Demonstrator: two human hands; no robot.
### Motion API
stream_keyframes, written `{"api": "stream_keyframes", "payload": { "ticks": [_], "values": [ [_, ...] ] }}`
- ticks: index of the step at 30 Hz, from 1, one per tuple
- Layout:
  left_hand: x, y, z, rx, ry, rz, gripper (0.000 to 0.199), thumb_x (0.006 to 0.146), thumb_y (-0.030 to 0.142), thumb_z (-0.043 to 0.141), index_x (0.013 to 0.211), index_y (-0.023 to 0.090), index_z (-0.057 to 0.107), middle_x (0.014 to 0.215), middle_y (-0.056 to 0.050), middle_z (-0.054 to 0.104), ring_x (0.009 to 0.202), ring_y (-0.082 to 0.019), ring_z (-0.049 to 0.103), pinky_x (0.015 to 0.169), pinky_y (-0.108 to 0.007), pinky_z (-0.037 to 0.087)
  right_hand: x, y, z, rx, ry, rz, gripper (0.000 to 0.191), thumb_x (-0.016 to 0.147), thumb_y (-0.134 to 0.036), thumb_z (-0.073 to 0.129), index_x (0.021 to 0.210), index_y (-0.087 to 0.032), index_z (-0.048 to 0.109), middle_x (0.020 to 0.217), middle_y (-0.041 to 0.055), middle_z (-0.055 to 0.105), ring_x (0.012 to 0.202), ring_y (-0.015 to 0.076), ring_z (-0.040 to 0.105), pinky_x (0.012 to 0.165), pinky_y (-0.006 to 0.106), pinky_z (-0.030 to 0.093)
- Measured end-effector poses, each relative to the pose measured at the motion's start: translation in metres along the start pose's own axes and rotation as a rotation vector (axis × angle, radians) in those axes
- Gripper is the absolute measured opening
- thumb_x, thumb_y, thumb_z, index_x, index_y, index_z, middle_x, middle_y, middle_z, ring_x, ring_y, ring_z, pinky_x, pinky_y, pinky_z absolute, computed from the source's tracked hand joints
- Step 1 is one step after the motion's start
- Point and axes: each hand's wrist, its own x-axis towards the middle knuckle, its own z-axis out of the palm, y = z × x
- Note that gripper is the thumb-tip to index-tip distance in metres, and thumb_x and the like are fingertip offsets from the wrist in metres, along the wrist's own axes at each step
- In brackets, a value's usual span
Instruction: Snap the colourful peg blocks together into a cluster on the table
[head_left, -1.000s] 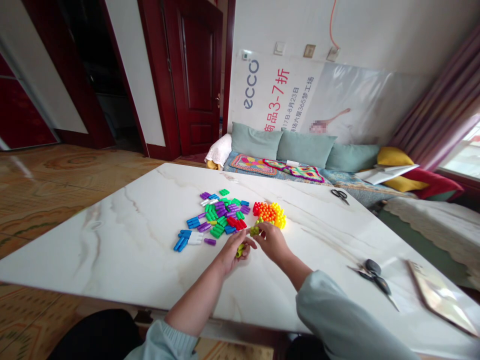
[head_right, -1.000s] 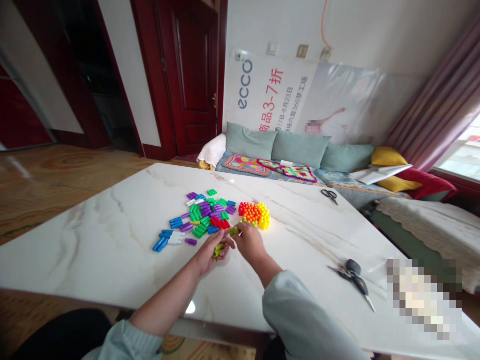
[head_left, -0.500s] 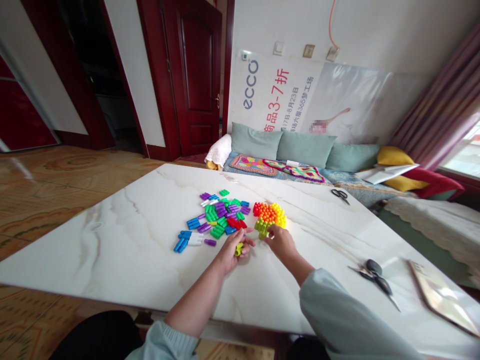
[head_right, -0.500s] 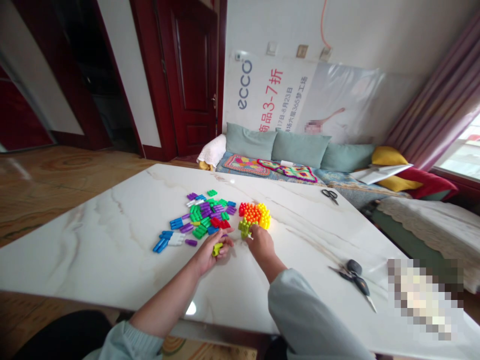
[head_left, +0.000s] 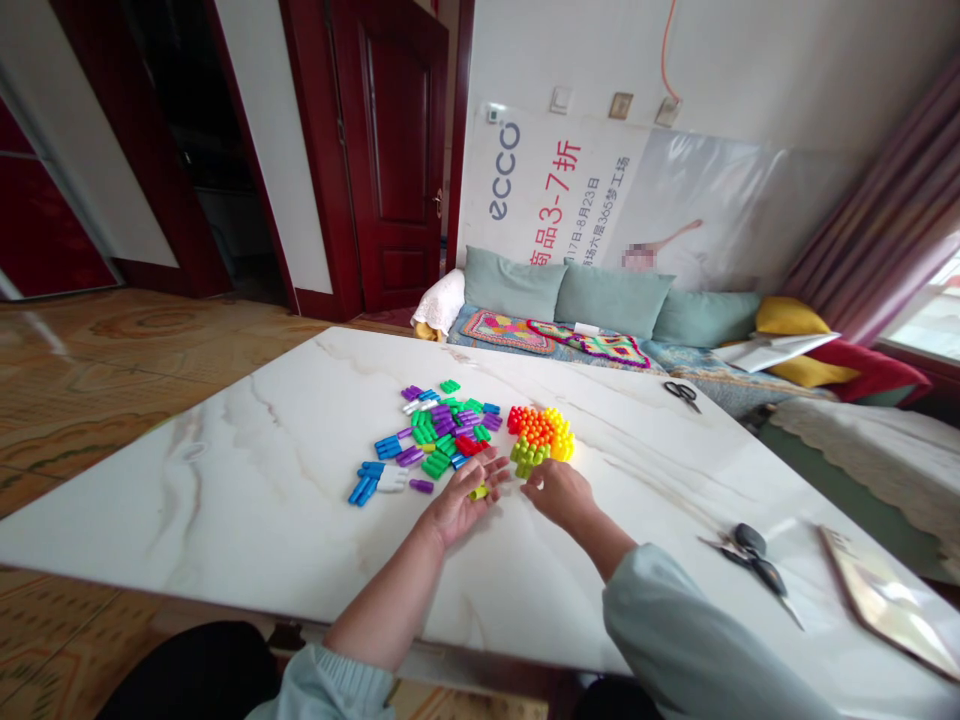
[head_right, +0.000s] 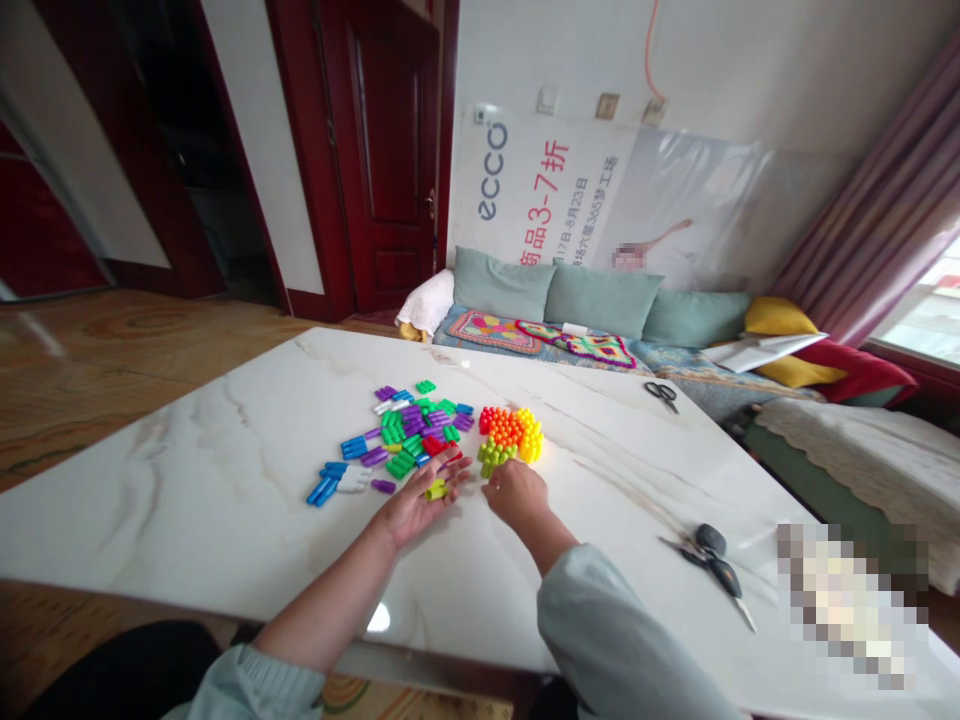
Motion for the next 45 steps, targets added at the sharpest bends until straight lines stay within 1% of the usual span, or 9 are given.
{"api": "stream_keyframes", "payload": {
  "ticks": [5, 11, 19, 22, 25, 29, 33, 39, 45],
  "values": [
    [-0.001, 0.003, -0.003, -0.050, -0.048, 0.019, 0.047, 0.064, 0.001, 0.064, 0.107, 0.019, 0.059, 0.127, -0.008, 0.056, 0.114, -0.021, 0.055, 0.090, -0.028, 0.048, 0.003, 0.002, 0.007, 0.032, -0.002, -0.041, 0.015, 0.076, -0.029, 0.061, 0.084, -0.023, 0.072, 0.096, 0.0060, 0.069, 0.090, 0.0217, 0.063, 0.071, 0.029, 0.045],
    [0.002, 0.004, -0.004, -0.098, -0.012, 0.008, 0.046, 0.055, -0.008, 0.050, 0.094, 0.015, 0.059, 0.119, -0.009, 0.061, 0.114, -0.018, 0.057, 0.094, -0.026, 0.047, 0.006, 0.005, 0.015, 0.098, 0.015, -0.139, 0.022, 0.076, -0.027, 0.063, 0.096, -0.022, 0.071, 0.105, 0.0052, 0.068, 0.097, 0.0210, 0.062, 0.078, 0.029, 0.046],
    [0.000, 0.005, 0.001, -0.045, -0.071, 0.031, 0.069, 0.072, -0.001, 0.062, 0.133, 0.028, 0.046, 0.136, -0.006, 0.051, 0.127, -0.020, 0.047, 0.109, -0.035, 0.034, -0.002, -0.012, -0.005, 0.327, 0.260, -0.255, 0.015, 0.081, -0.019, 0.055, 0.090, -0.021, 0.067, 0.092, 0.0019, 0.068, 0.073, 0.0128, 0.061, 0.068, 0.023, 0.045],
    [-0.001, 0.003, 0.001, -0.003, -0.044, 0.004, 0.066, 0.077, 0.010, 0.068, 0.136, 0.028, 0.044, 0.120, -0.005, 0.060, 0.113, -0.016, 0.057, 0.100, -0.028, 0.041, -0.009, -0.022, -0.009, 0.383, 0.163, -0.529, 0.020, 0.079, -0.020, 0.061, 0.098, -0.022, 0.066, 0.101, 0.0020, 0.065, 0.073, 0.0107, 0.061, 0.067, 0.020, 0.045],
    [-0.003, 0.000, 0.002, 0.017, -0.094, -0.034, 0.058, 0.080, 0.021, 0.070, 0.134, 0.027, 0.049, 0.120, -0.006, 0.060, 0.104, -0.016, 0.060, 0.091, -0.028, 0.046, -0.012, -0.030, -0.006, 0.344, 0.093, -0.634, 0.026, 0.077, -0.017, 0.061, 0.103, -0.022, 0.066, 0.107, 0.0032, 0.063, 0.081, 0.0119, 0.062, 0.069, 0.020, 0.045],
    [-0.005, -0.001, 0.003, 0.032, -0.208, -0.083, 0.052, 0.081, 0.023, 0.069, 0.130, 0.030, 0.052, 0.132, -0.007, 0.053, 0.115, -0.021, 0.054, 0.097, -0.037, 0.043, -0.010, -0.030, -0.007, 0.328, 0.107, -0.590, 0.023, 0.082, -0.018, 0.055, 0.102, -0.022, 0.065, 0.101, 0.0038, 0.065, 0.084, 0.0139, 0.062, 0.070, 0.021, 0.045],
    [-0.004, 0.000, 0.004, 0.093, -0.224, -0.108, 0.052, 0.079, 0.028, 0.070, 0.128, 0.026, 0.052, 0.131, -0.011, 0.055, 0.119, -0.027, 0.053, 0.101, -0.045, 0.038, -0.004, -0.016, -0.014, 0.510, 0.269, -0.271, 0.018, 0.089, -0.028, 0.045, 0.089, -0.018, 0.060, 0.079, 0.0039, 0.067, 0.070, 0.0147, 0.064, 0.063, 0.024, 0.046],
    [-0.002, -0.006, 0.009, 0.568, 0.077, 0.252, 0.025, 0.078, 0.031, 0.068, 0.098, 0.017, 0.066, 0.096, -0.009, 0.068, 0.085, -0.020, 0.064, 0.074, -0.030, 0.050, 0.004, 0.022, -0.009, 0.843, 0.219, 0.163, 0.016, 0.079, -0.033, 0.054, 0.074, -0.020, 0.046, 0.069, 0.0025, 0.064, 0.060, 0.0149, 0.066, 0.050, 0.021, 0.046],
    [0.000, -0.013, 0.004, 0.884, 0.184, 0.378, 0.024, 0.081, 0.038, 0.061, 0.080, 0.015, 0.066, 0.066, -0.002, 0.062, 0.059, -0.012, 0.055, 0.055, -0.021, 0.042, 0.008, 0.043, 0.003, 0.306, 0.153, 0.038, 0.007, 0.068, -0.023, 0.062, 0.072, -0.019, 0.058, 0.067, 0.0001, 0.063, 0.063, 0.0136, 0.059, 0.055, 0.022, 0.037]
  ]
}}
